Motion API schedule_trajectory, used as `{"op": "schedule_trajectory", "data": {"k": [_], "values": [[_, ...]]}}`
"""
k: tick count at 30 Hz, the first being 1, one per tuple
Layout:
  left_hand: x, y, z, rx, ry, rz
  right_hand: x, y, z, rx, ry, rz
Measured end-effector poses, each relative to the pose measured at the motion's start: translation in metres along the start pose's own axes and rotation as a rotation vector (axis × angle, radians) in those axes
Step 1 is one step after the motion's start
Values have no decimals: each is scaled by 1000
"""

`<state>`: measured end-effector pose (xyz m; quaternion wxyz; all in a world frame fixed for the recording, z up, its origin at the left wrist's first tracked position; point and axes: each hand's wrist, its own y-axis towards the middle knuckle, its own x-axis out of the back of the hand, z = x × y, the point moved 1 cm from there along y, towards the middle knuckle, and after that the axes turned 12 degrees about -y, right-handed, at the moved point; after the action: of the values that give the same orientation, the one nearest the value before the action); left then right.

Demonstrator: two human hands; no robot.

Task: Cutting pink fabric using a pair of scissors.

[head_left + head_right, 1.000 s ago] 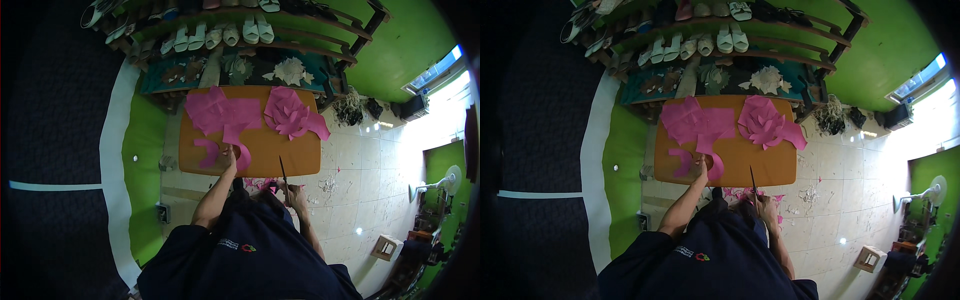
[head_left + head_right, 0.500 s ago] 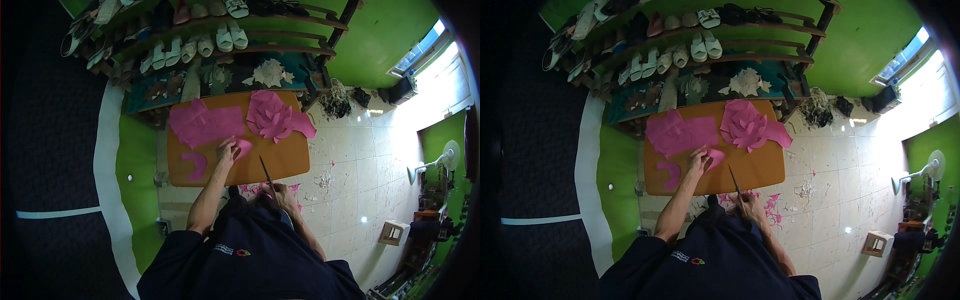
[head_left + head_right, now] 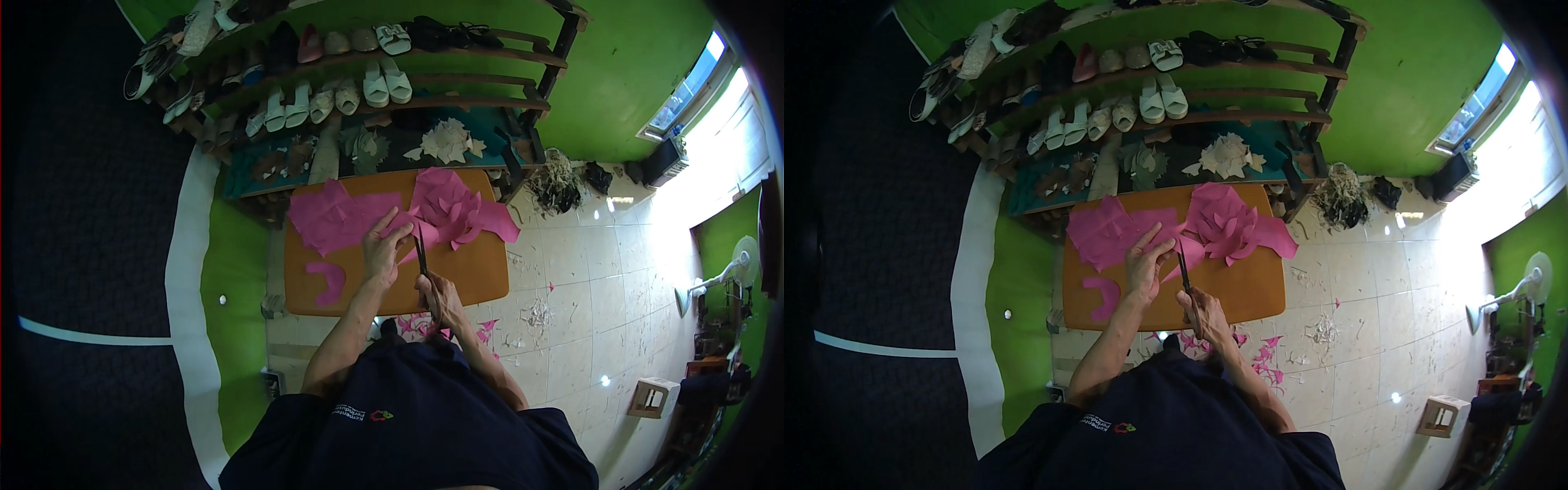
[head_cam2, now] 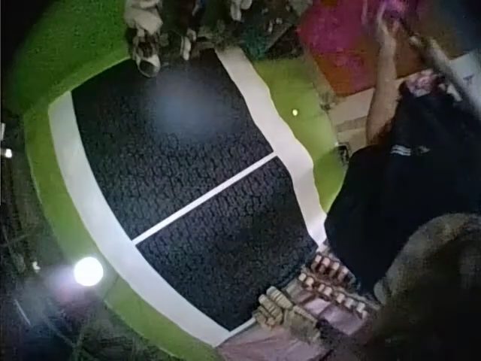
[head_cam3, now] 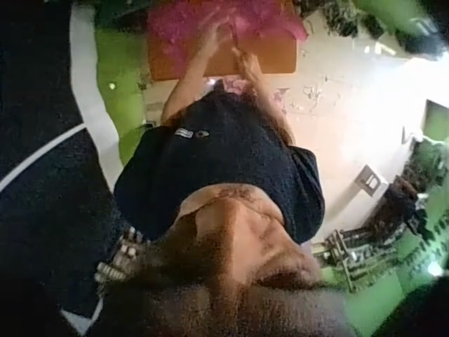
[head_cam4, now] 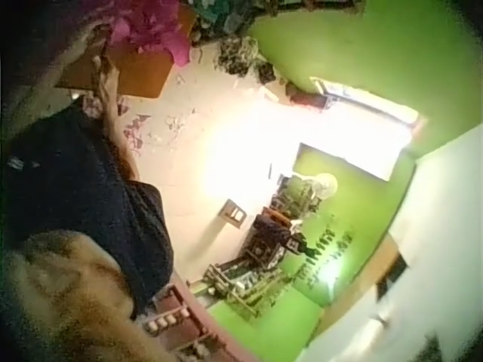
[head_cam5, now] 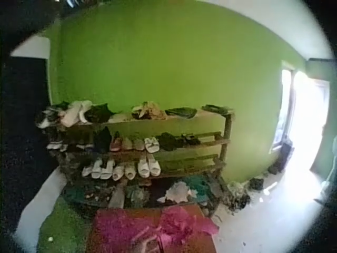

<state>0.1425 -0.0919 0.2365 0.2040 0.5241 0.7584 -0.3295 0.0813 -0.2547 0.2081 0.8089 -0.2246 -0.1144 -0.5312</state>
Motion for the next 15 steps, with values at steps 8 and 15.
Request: {"op": "schedule_trajectory", "data": {"k": [8,15], "values": [[18,1,2,-140,169,62,7,8,8,-62,-147,-22],[10,-4,6,-118,139,57,7,14,1,-23,-229,-75]]}}
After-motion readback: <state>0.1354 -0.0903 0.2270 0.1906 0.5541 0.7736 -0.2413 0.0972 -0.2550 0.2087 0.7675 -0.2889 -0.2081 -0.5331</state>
